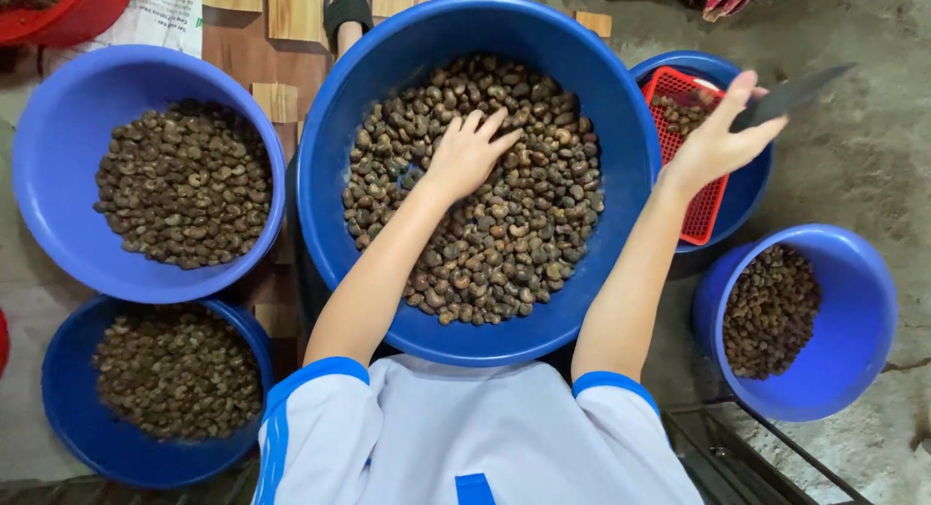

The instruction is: Manually processing nuts using a small knife in a factory setting.

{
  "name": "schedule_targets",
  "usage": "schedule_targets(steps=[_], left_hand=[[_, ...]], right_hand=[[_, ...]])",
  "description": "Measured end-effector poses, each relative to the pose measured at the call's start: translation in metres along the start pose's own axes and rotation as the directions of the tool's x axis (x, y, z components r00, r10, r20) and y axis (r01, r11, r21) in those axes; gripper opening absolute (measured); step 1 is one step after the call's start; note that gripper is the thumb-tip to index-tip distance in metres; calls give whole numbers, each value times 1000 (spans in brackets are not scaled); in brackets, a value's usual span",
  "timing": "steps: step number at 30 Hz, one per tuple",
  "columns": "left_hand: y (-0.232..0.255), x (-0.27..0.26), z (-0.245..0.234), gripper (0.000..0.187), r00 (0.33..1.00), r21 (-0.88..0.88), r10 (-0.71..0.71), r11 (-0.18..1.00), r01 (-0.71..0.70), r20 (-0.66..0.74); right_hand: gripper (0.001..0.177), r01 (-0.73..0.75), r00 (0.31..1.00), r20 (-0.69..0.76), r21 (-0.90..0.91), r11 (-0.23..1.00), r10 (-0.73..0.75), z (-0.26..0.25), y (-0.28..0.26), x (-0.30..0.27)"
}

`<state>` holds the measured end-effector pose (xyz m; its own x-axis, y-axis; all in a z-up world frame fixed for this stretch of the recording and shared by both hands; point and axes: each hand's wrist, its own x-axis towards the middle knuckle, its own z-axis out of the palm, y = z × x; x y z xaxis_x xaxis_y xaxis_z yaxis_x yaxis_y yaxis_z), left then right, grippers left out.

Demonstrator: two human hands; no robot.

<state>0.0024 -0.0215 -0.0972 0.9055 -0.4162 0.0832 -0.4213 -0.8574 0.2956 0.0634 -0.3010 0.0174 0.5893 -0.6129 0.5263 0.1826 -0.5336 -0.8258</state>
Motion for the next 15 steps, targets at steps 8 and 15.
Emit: schedule_targets(steps=[8, 15], left_hand=[[4, 4, -24, 18, 972, -163, 1, 986, -40, -233], [16, 11, -91, 11, 926, -770, -191, 622, -143, -326]], right_hand=[[16, 199, 849, 488, 56, 978, -201, 29, -25, -36], [24, -416, 389, 909, 27, 909, 151, 37, -51, -76]])
